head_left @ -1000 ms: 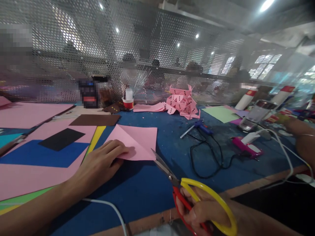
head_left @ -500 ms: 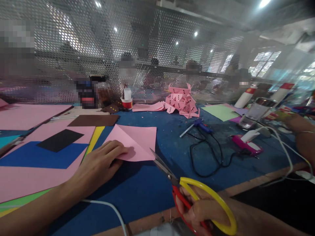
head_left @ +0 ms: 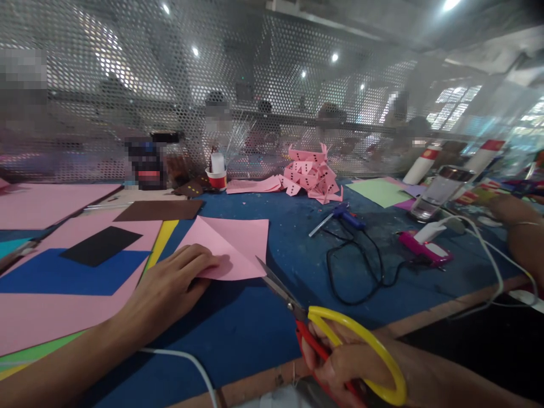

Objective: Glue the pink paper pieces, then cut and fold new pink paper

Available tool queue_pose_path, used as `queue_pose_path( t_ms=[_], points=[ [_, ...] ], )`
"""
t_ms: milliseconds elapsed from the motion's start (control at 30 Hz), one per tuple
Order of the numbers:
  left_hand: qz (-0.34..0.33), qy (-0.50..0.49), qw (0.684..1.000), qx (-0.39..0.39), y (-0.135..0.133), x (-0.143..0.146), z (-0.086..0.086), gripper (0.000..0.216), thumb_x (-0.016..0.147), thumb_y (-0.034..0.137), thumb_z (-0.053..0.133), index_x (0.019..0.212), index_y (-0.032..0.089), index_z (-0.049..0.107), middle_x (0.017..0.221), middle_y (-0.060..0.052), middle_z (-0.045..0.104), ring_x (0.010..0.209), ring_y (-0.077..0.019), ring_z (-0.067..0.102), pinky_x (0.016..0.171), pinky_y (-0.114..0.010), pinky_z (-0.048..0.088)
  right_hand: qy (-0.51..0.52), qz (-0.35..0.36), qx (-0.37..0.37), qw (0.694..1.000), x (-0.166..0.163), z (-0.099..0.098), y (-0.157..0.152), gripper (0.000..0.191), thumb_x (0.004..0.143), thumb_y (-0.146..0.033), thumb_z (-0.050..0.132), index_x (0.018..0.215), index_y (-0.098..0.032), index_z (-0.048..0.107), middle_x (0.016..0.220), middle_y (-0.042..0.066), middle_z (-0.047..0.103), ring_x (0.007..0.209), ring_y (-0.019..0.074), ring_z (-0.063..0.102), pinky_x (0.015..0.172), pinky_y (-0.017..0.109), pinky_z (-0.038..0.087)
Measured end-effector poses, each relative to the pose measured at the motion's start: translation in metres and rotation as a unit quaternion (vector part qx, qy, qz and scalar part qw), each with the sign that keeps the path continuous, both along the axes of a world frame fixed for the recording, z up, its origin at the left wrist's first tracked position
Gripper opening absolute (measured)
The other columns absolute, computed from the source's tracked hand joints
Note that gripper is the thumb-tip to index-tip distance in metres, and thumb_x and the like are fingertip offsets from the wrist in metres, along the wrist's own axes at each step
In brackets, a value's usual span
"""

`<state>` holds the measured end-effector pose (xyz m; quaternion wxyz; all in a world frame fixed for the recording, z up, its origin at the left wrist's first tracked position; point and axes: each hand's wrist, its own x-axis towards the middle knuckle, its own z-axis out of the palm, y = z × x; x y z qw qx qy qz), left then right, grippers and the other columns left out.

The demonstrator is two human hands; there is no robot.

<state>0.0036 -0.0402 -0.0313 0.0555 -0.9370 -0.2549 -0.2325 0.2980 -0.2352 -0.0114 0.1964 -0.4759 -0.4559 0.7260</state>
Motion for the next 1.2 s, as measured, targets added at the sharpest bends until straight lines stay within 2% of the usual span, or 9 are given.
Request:
queue_pose_path(
  t_ms=[167,333,567,733,933,1067,1200],
  points=[
    [-0.003,0.009,1.000,-0.006,0.001,0.000,0.000,0.032,0.087,0.014,0.046,0.113,0.025,0.061,0.110,-0.004,0.066,0.101,-0.0242,0.063,0.079,-0.032,0.050,-0.005,-0.008,0.017,1.000,0.006,-0.012,0.003,0.022,0.072,-0.019,0.071,0.088,-0.015,0.058,0.080,-0.005,0.052,0.064,0.0047,0.048,0.051,0.013,0.038],
    [-0.003,0.004,1.000,-0.002,0.001,0.000,-0.001,0.031,0.087,0.014,0.046,0.112,0.025,0.061,0.110,-0.004,0.066,0.100,-0.0243,0.063,0.079,-0.033,0.049,0.001,-0.016,0.015,1.000,0.007,-0.019,-0.001,0.018,0.078,-0.021,0.066,0.094,-0.014,0.060,0.083,-0.003,0.056,0.069,0.0067,0.053,0.058,0.016,0.044],
    [-0.002,0.000,1.000,-0.006,0.000,0.000,0.001,0.032,0.086,0.015,0.045,0.111,0.025,0.062,0.109,-0.005,0.068,0.099,-0.0243,0.064,0.079,-0.033,0.050,0.000,-0.030,-0.007,1.000,0.004,-0.007,-0.005,0.011,0.085,-0.024,0.056,0.094,-0.020,0.062,0.067,-0.010,0.052,0.051,0.0014,0.047,0.048,0.015,0.032],
    [-0.001,0.000,1.000,-0.003,0.000,-0.001,0.001,0.029,0.087,0.016,0.045,0.109,0.025,0.062,0.109,-0.005,0.068,0.100,-0.0244,0.065,0.081,-0.034,0.051,0.018,-0.046,-0.026,0.998,-0.003,0.000,-0.003,0.020,0.074,-0.017,0.066,0.092,-0.015,0.058,0.063,-0.010,0.052,0.047,0.0024,0.049,0.045,0.013,0.036],
    [0.001,-0.006,1.000,-0.007,-0.001,0.000,0.002,0.028,0.085,0.015,0.046,0.106,0.024,0.063,0.107,-0.005,0.069,0.097,-0.0248,0.066,0.079,-0.034,0.052,0.007,-0.056,-0.023,0.998,-0.011,0.008,-0.003,0.017,0.075,-0.017,0.058,0.092,-0.016,0.055,0.050,-0.009,0.050,0.040,0.0055,0.045,0.040,0.013,0.033],
    [-0.004,-0.002,1.000,-0.003,-0.001,0.000,0.002,0.030,0.084,0.014,0.046,0.106,0.023,0.063,0.109,-0.006,0.068,0.097,-0.0251,0.065,0.081,-0.034,0.052,0.010,-0.057,0.006,0.998,-0.012,0.007,-0.006,0.013,0.080,-0.021,0.056,0.091,-0.016,0.056,0.051,-0.008,0.052,0.042,0.0055,0.044,0.043,0.014,0.033],
    [-0.004,0.002,1.000,0.006,-0.001,-0.001,0.001,0.029,0.086,0.015,0.046,0.108,0.023,0.063,0.110,-0.006,0.068,0.099,-0.0247,0.065,0.083,-0.034,0.052,0.012,-0.052,0.016,0.998,-0.012,0.004,-0.008,0.016,0.082,-0.029,0.062,0.090,-0.016,0.057,0.055,-0.008,0.049,0.044,0.0048,0.043,0.045,0.016,0.032]
  ],
)
